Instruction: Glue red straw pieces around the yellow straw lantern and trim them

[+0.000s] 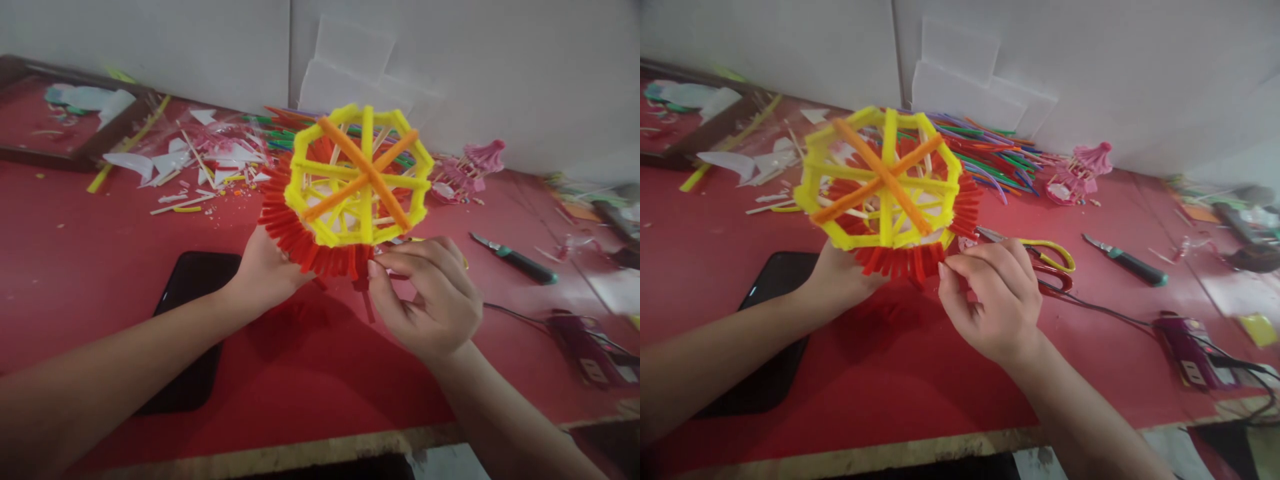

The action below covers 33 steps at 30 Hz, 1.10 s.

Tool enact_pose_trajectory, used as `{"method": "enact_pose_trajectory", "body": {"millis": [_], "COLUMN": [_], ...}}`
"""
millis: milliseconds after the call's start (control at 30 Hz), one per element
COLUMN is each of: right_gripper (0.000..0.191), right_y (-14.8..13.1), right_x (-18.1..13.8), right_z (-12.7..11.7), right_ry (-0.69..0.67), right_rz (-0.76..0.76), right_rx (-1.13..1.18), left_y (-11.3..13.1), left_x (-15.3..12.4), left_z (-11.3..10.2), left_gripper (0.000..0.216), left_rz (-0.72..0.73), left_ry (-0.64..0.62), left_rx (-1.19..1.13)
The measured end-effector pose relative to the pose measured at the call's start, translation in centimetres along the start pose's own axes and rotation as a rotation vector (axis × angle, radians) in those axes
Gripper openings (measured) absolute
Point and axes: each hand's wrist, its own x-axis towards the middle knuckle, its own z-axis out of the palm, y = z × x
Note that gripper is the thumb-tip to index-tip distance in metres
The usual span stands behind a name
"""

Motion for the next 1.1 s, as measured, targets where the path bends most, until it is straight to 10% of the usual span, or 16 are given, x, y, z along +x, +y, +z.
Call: {"method": "enact_pose_trajectory", "body": {"millis": [1100], "right_gripper": [0.024], "right_y": [0.82], "right_x": [-0.19], "right_z": [-0.86], "right_ry": [0.043], "right_rz": [-0.133], "right_rx": [-0.117], "left_y": [-0.01], "left_x": [-0.48], "left_z": [-0.28], "left_gripper": [0.055], "left_rz": [-0.062], "left_ry": [-0.024], "left_rx": [-0.033]}}
